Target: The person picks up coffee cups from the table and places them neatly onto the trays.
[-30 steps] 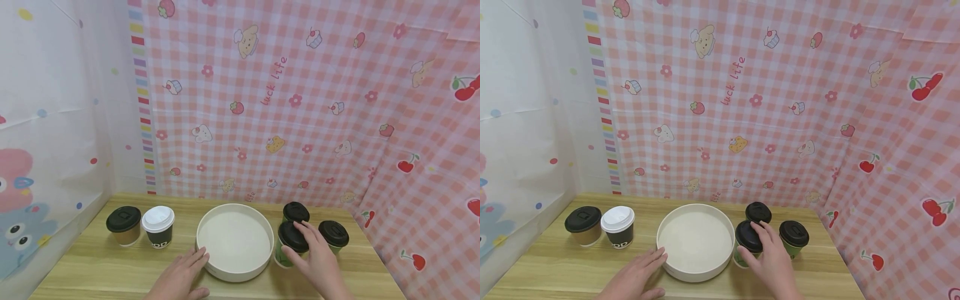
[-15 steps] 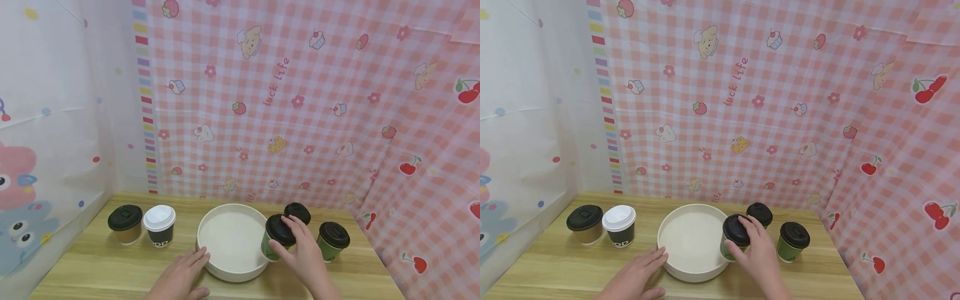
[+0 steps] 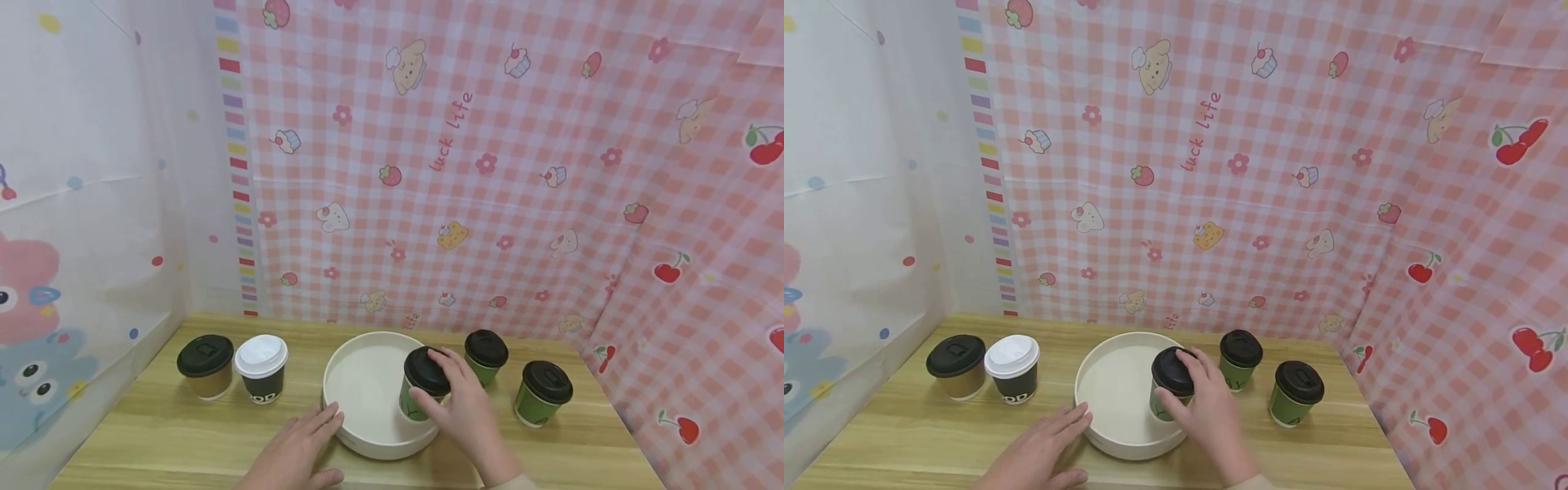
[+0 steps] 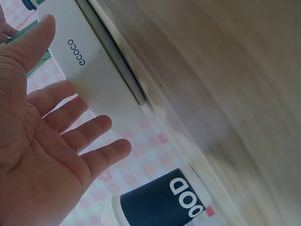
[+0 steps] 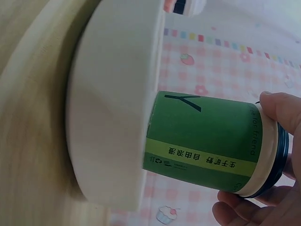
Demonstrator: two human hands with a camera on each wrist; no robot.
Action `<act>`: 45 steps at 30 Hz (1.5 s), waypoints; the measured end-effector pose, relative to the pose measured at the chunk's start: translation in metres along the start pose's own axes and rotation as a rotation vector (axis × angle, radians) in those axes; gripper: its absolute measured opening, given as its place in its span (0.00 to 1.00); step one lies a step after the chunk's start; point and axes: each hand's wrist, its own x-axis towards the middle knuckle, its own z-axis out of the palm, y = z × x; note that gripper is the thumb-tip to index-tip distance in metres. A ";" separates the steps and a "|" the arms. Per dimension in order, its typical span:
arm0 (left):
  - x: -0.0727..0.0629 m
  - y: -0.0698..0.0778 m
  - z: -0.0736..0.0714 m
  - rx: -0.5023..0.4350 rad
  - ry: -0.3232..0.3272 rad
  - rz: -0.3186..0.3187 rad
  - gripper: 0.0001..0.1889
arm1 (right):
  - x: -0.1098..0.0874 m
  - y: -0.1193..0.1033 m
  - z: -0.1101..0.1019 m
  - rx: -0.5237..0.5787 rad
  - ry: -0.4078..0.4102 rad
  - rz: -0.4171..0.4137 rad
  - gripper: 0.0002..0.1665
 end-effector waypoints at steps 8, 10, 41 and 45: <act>0.000 0.000 0.001 -0.006 0.003 0.001 0.45 | 0.000 0.000 0.018 -0.037 -0.021 -0.028 0.39; 0.000 0.000 0.001 -0.007 0.002 0.000 0.45 | 0.000 -0.001 0.023 -0.040 -0.023 -0.038 0.38; 0.000 0.000 0.001 -0.016 -0.013 -0.007 0.47 | -0.014 -0.011 0.038 -0.079 0.048 -0.207 0.39; 0.000 0.000 0.002 -0.017 -0.003 -0.001 0.46 | -0.017 -0.011 0.036 -0.087 0.032 -0.195 0.38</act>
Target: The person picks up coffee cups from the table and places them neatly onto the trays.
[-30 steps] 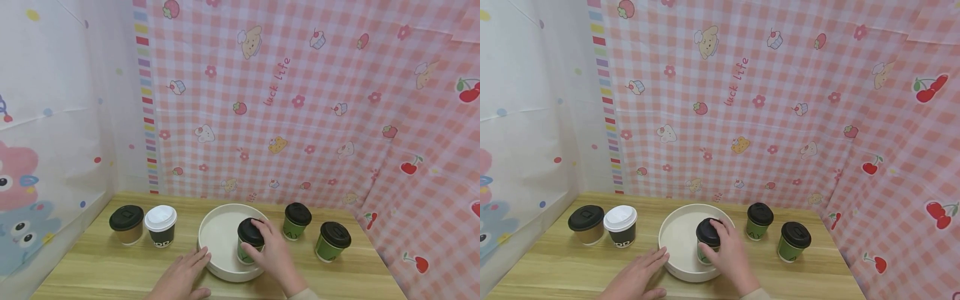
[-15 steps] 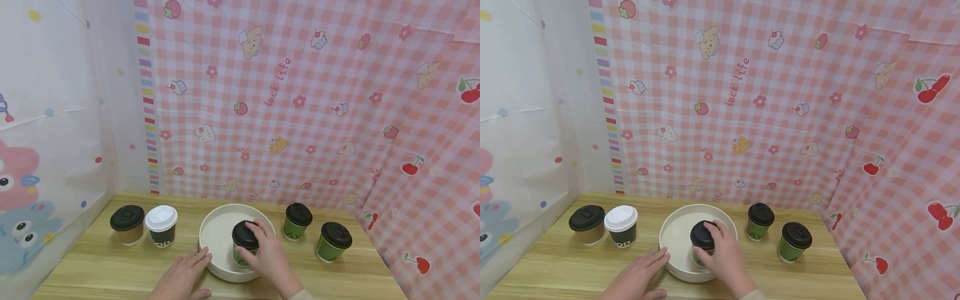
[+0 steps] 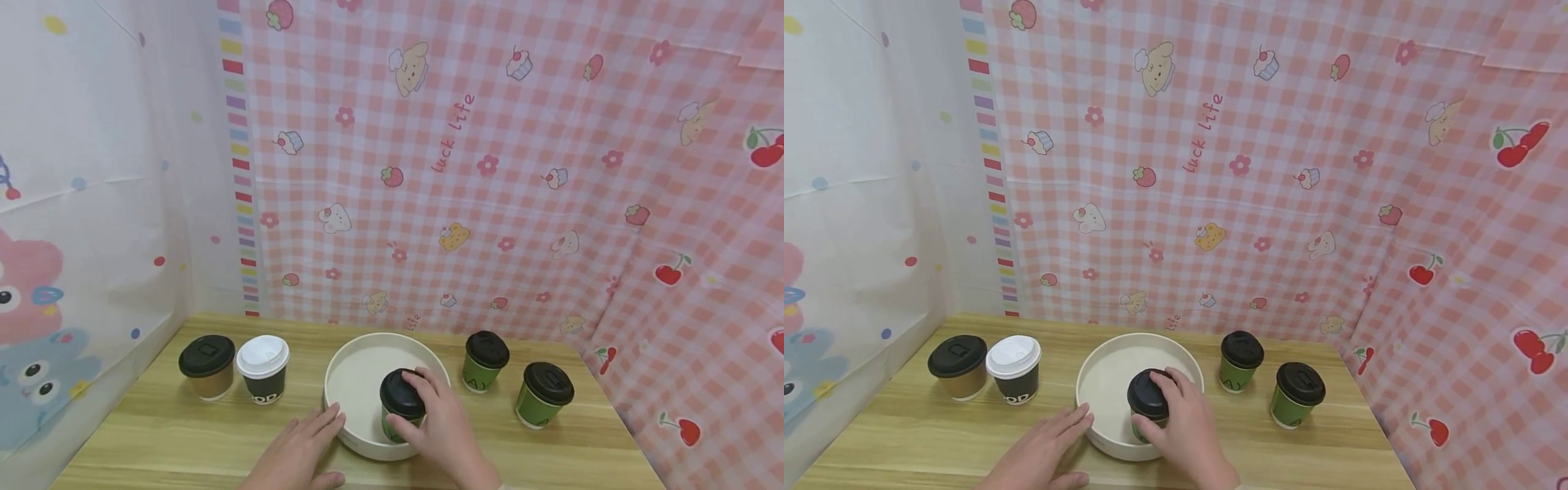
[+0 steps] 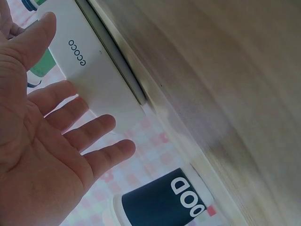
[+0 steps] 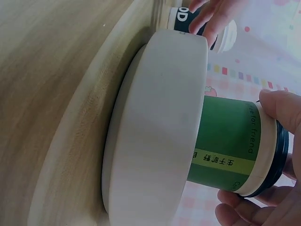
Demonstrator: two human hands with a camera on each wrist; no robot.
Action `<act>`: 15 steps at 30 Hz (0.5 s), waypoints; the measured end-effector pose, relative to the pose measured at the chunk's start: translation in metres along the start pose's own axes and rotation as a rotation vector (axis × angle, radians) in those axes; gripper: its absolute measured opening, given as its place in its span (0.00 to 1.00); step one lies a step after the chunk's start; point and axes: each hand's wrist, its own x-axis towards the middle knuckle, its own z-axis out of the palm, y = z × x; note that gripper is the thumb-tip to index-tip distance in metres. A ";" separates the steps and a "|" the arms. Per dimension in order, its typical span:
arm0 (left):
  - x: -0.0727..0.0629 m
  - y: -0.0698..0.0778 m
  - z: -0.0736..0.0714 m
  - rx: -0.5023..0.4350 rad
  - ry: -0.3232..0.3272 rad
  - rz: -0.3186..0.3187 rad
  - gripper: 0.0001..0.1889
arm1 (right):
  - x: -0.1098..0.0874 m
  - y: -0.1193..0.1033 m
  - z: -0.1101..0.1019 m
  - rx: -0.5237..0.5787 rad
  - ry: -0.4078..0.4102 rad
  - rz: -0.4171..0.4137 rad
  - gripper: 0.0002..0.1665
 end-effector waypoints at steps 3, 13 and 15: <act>0.000 -0.001 0.001 0.001 0.002 0.002 0.46 | -0.001 0.000 0.000 -0.007 -0.006 0.006 0.38; 0.000 -0.001 0.001 0.003 0.000 0.002 0.46 | -0.005 0.000 0.000 -0.013 -0.007 0.011 0.39; 0.000 0.000 0.001 0.002 -0.002 0.001 0.46 | -0.005 0.000 0.000 -0.012 -0.008 0.012 0.40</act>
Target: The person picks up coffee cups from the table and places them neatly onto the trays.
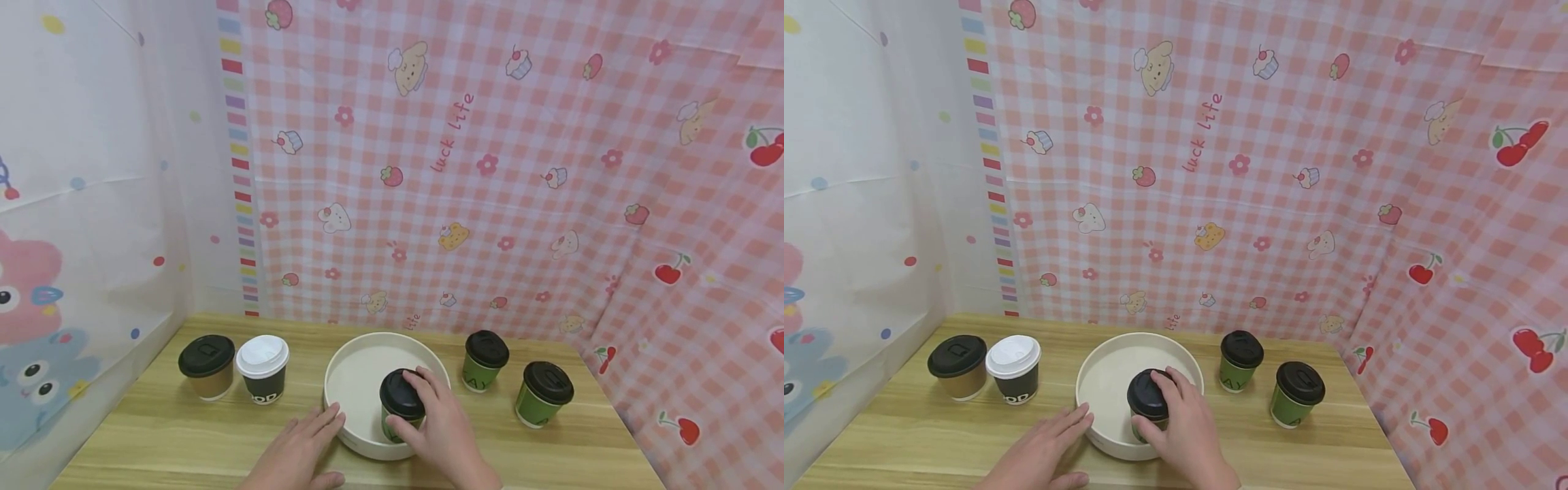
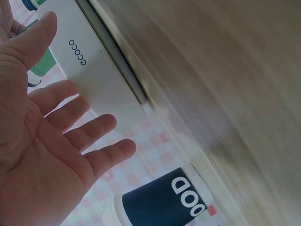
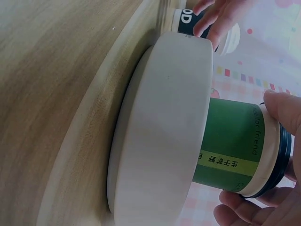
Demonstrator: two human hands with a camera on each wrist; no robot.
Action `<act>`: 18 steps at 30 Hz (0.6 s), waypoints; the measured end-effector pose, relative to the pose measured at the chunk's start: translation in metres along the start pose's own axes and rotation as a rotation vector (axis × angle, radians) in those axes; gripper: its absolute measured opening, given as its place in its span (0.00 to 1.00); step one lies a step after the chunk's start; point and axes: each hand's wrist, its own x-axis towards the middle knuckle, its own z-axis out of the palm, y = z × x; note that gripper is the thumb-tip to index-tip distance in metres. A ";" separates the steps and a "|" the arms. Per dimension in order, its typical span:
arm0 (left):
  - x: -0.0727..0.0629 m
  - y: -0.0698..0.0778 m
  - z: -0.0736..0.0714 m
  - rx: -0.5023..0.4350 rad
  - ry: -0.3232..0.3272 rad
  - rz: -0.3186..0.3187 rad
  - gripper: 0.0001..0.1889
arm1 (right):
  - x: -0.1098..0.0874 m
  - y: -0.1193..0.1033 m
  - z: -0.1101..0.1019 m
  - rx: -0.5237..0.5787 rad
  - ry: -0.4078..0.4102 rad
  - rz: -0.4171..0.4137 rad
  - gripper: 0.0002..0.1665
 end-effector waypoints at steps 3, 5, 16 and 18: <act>0.000 0.000 0.000 -0.002 -0.004 -0.003 0.46 | 0.000 0.000 0.000 0.006 -0.012 0.008 0.41; 0.001 0.000 0.000 -0.002 -0.009 -0.006 0.46 | -0.001 0.000 -0.001 0.012 -0.023 0.015 0.41; 0.002 -0.001 -0.001 -0.004 -0.033 -0.019 0.47 | -0.002 0.000 -0.003 0.016 -0.047 0.027 0.50; 0.002 -0.001 0.000 0.001 -0.028 -0.016 0.47 | -0.002 0.001 -0.003 0.018 -0.048 0.018 0.54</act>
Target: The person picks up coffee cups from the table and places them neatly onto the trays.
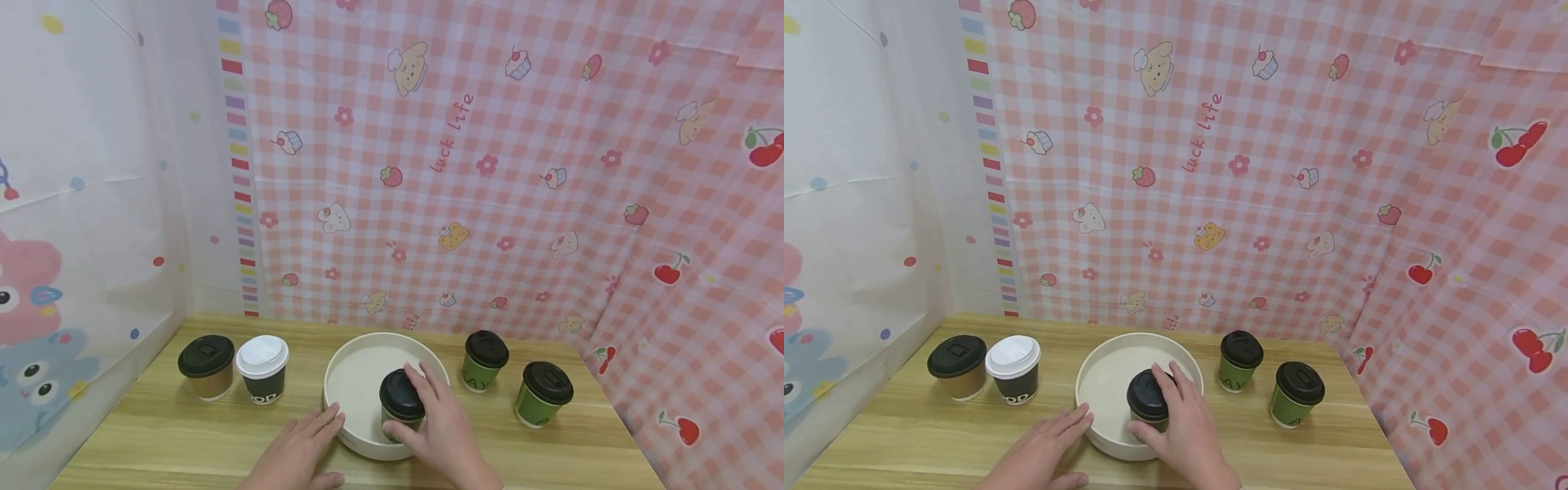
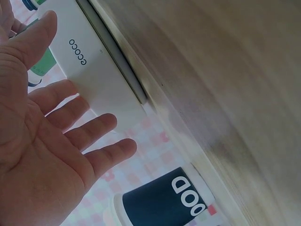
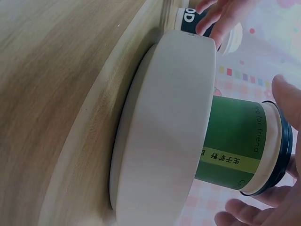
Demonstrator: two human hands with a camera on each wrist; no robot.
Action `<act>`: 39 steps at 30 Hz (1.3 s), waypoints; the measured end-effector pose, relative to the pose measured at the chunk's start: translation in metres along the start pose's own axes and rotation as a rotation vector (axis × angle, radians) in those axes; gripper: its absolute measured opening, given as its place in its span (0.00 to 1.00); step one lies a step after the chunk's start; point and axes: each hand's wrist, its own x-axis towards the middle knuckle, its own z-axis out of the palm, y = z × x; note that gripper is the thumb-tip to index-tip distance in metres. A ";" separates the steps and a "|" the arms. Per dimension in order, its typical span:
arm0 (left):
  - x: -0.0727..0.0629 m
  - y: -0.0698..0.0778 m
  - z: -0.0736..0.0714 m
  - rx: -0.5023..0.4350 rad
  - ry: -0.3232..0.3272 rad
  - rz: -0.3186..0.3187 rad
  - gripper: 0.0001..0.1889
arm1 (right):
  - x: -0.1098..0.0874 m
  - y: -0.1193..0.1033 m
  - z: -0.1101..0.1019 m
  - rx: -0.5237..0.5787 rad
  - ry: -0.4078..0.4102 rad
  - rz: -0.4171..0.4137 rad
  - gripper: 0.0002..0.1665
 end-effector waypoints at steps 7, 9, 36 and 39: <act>-0.001 0.001 0.000 0.003 0.003 -0.001 0.46 | -0.001 0.004 0.001 -0.007 0.021 -0.051 0.61; -0.001 0.001 0.001 0.007 0.006 0.001 0.46 | -0.001 0.004 0.001 -0.006 0.020 -0.050 0.61; -0.001 0.003 0.004 0.081 0.032 0.030 0.48 | -0.025 0.026 -0.014 -0.061 -0.015 0.058 0.62; -0.001 0.004 0.004 0.097 0.034 0.037 0.48 | -0.029 0.031 -0.017 -0.068 -0.011 0.067 0.61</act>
